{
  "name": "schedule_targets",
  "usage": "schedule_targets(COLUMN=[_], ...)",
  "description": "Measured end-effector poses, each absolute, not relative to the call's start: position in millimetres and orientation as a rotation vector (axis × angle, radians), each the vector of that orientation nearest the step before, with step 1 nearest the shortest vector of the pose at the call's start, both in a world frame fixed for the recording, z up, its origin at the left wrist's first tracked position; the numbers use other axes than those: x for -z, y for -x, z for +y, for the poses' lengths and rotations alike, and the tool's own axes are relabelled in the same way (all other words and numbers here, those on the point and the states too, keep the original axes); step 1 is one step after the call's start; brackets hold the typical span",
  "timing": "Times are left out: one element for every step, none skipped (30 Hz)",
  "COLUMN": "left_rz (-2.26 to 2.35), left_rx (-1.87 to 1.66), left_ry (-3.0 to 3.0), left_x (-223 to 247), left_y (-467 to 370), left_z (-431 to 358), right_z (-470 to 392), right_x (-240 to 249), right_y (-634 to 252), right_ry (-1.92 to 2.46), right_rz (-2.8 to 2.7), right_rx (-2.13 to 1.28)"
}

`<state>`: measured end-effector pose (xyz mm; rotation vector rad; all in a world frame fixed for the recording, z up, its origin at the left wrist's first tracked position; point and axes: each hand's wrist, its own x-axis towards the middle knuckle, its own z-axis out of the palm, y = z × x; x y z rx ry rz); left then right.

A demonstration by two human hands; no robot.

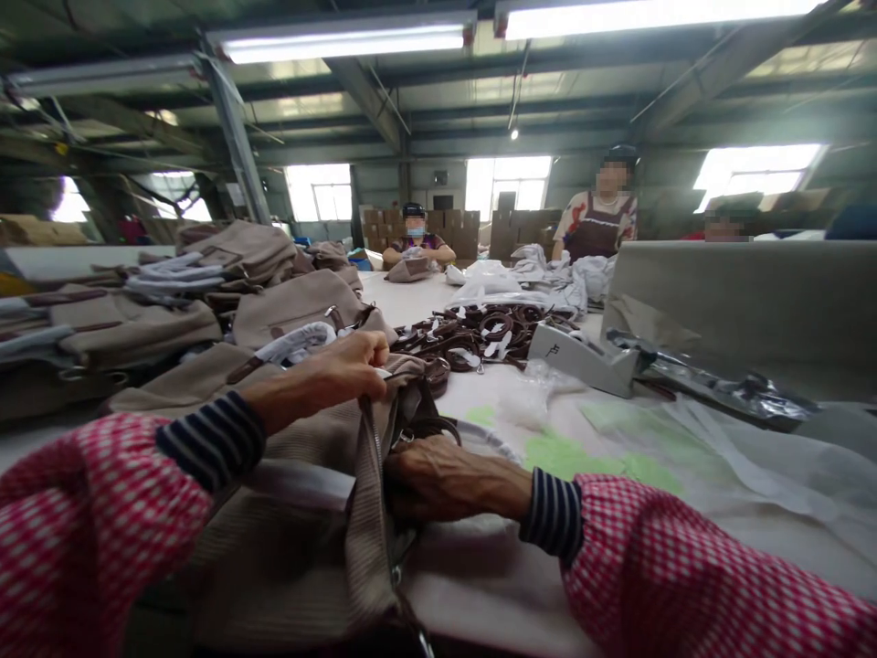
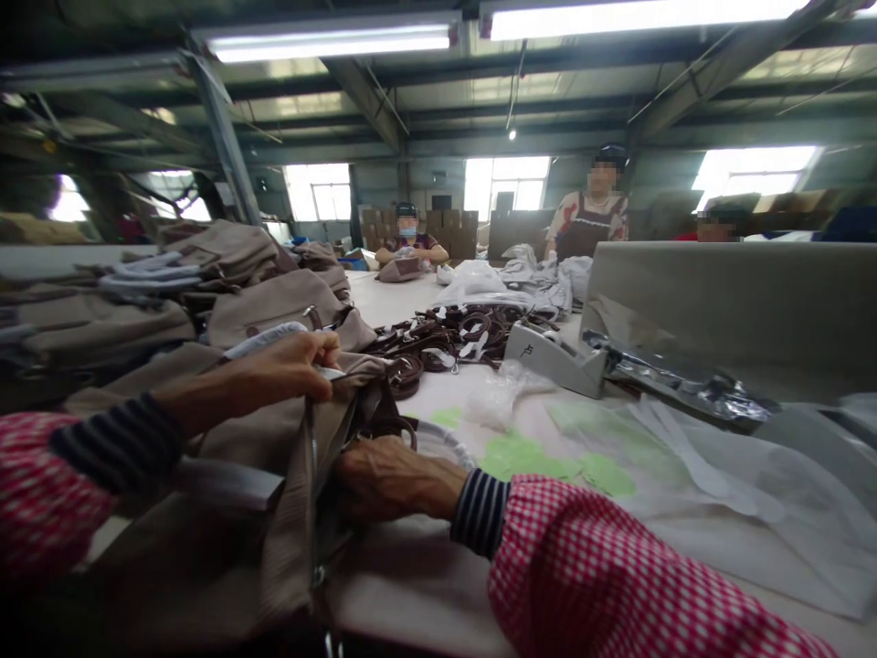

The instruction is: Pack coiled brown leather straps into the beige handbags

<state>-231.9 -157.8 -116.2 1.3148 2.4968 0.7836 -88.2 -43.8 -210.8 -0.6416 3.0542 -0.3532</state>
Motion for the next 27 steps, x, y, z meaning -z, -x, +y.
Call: schedule_targets(left_rz=[2.446, 2.397, 2.352, 2.308, 2.271, 2.245, 2.218, 2.193, 2.181, 2.126, 2.074, 2.062, 2.060, 2.055, 2.052, 2.040, 2.022, 2.007, 1.989, 1.968, 1.954, 1.951, 1.959, 1.974, 1.999, 2.020, 2.027], left_rx=[-0.839, -0.887, -0.931, -0.970, -1.009, -1.040, -1.061, -1.079, -1.070, -1.060, -1.066, -1.078, -1.102, -1.128, -1.155, -1.180, -1.199, -1.213, -1.224, -1.230, -1.233, -1.232, -1.228, -1.223, -1.215, -1.211, -1.211], left_ry=[-1.268, -1.217, -1.168, -1.127, -1.097, -1.074, -1.066, -1.061, -1.056, -1.078, -1.082, -1.081, -1.084, -1.088, -1.091, -1.093, -1.090, -1.078, -1.062, -1.046, -1.030, -1.021, -1.017, -1.017, -1.015, -1.006, -0.993], left_x=[118.4, 121.4, 124.9, 128.6, 132.2, 135.5, 138.7, 142.1, 146.1, 150.8, 156.0, 161.4, 166.5, 170.9, 174.3, 176.6, 177.9, 178.1, 177.5, 176.1, 174.2, 171.8, 169.0, 165.9, 162.7, 159.4, 156.1], left_y=[233.2, 234.8, 236.5, 238.7, 241.2, 244.4, 248.4, 253.3, 259.0, 265.4, 272.0, 278.4, 284.1, 288.8, 292.3, 294.7, 296.1, 296.5, 296.0, 294.6, 292.2, 288.8, 284.5, 279.8, 274.7, 269.7, 265.0], left_z=[-157.3, -156.5, -155.4, -154.3, -153.5, -153.1, -153.3, -153.6, -153.9, -153.7, -152.8, -151.5, -150.1, -149.0, -148.6, -148.8, -149.8, -151.1, -152.5, -153.8, -154.9, -155.7, -156.3, -156.8, -157.2, -157.6, -158.1], right_z=[-43.9, -43.9, -44.1, -44.9, -46.3, -48.3, -50.3, -51.7, -51.8, -50.3, -47.2, -42.9, -38.0, -33.0, -27.8, -22.5, -16.9, -11.0, -5.1, 0.3, 4.4, 6.7, 6.6, 4.1, -0.5, -6.3, -12.5], right_x=[213.5, 215.2, 216.5, 217.9, 219.8, 222.7, 226.7, 231.6, 236.8, 241.5, 244.8, 246.2, 245.3, 242.5, 238.3, 233.9, 229.9, 227.3, 226.2, 226.5, 227.9, 229.6, 230.7, 230.6, 228.8, 225.2, 220.2], right_y=[88.5, 88.3, 88.0, 87.8, 87.9, 88.5, 89.6, 91.1, 92.9, 94.6, 95.7, 95.8, 94.6, 92.1, 88.5, 84.2, 79.8, 75.7, 72.4, 70.0, 68.7, 68.5, 69.0, 70.0, 71.5, 73.3, 75.5], right_ry=[0.675, 0.708, 0.745, 0.780, 0.798, 0.810, 0.821, 0.808, 0.830, 0.825, 0.830, 0.856, 0.856, 0.854, 0.839, 0.810, 0.784, 0.751, 0.715, 0.687, 0.675, 0.680, 0.697, 0.713, 0.720, 0.700, 0.656], right_rz=[3.094, 3.129, 3.160, 3.193, 3.227, 3.257, 3.280, 3.311, 3.304, 3.300, 3.320, 3.323, 3.331, 3.330, 3.319, 3.302, 3.277, 3.251, 3.228, 3.212, 3.199, 3.191, 3.188, 3.187, 3.189, 3.198, 3.205], right_rx=[0.378, 0.383, 0.372, 0.354, 0.333, 0.310, 0.278, 0.239, 0.166, 0.080, -0.017, -0.106, -0.160, -0.171, -0.136, -0.061, 0.034, 0.131, 0.213, 0.273, 0.313, 0.334, 0.336, 0.324, 0.307, 0.296, 0.298])
